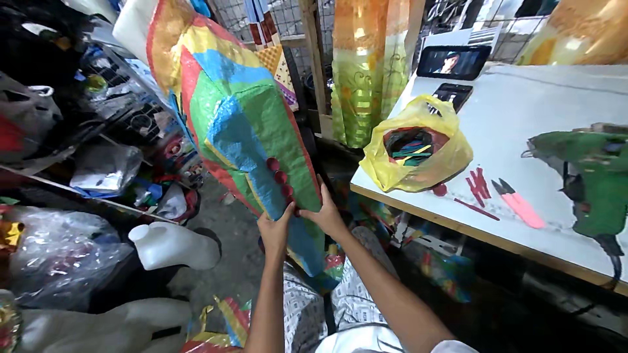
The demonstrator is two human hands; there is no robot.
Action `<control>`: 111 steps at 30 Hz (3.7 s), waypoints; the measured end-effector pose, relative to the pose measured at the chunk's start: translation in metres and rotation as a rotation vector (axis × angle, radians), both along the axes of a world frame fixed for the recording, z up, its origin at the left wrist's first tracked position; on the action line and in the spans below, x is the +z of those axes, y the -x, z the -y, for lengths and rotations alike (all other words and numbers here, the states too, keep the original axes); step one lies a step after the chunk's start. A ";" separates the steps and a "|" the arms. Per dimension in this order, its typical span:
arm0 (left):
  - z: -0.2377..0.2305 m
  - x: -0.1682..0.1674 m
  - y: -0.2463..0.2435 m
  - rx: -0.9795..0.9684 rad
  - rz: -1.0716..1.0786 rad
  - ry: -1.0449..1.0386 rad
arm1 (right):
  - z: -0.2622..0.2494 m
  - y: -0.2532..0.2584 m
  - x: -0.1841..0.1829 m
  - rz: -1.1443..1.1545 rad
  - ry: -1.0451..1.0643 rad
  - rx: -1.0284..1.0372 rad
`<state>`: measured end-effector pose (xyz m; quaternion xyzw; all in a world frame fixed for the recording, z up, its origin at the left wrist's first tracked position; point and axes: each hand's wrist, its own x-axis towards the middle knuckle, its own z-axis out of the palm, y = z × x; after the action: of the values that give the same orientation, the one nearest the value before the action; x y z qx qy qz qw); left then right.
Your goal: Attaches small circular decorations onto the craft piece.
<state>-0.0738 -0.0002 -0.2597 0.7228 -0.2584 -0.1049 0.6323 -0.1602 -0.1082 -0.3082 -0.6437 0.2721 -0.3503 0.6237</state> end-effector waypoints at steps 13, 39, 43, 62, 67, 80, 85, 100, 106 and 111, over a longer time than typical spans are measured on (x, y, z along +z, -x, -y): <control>0.002 -0.003 -0.008 -0.054 -0.148 0.062 | -0.013 -0.011 -0.003 0.013 -0.167 -0.042; -0.011 -0.006 -0.014 -0.148 0.057 -0.092 | -0.002 0.025 0.012 0.117 -0.165 0.201; -0.012 -0.001 -0.016 -0.179 0.072 -0.110 | 0.005 0.025 0.020 0.006 -0.165 0.252; -0.017 -0.005 -0.007 -0.126 -0.100 0.043 | -0.005 0.008 0.032 -0.134 -0.253 0.144; -0.015 -0.006 -0.006 -0.139 -0.111 0.078 | -0.005 0.008 0.031 -0.118 -0.243 0.127; -0.012 0.018 -0.014 -0.170 -0.098 -0.060 | -0.006 0.011 0.033 -0.139 -0.232 0.192; -0.002 0.010 -0.011 -0.095 -0.079 -0.019 | -0.007 0.008 0.035 -0.167 -0.257 0.148; 0.006 -0.004 -0.006 -0.026 -0.082 0.097 | -0.008 0.006 0.033 -0.161 -0.227 0.110; 0.001 0.002 -0.008 -0.059 -0.091 0.021 | -0.004 0.008 0.026 -0.119 -0.225 0.140; -0.045 0.001 -0.033 -0.252 -0.080 -0.027 | 0.013 0.041 0.001 -0.109 -0.070 0.206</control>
<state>-0.0403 0.0448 -0.2591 0.6882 -0.3205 -0.2158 0.6141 -0.2012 -0.1212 -0.3070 -0.6641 0.2503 -0.2390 0.6627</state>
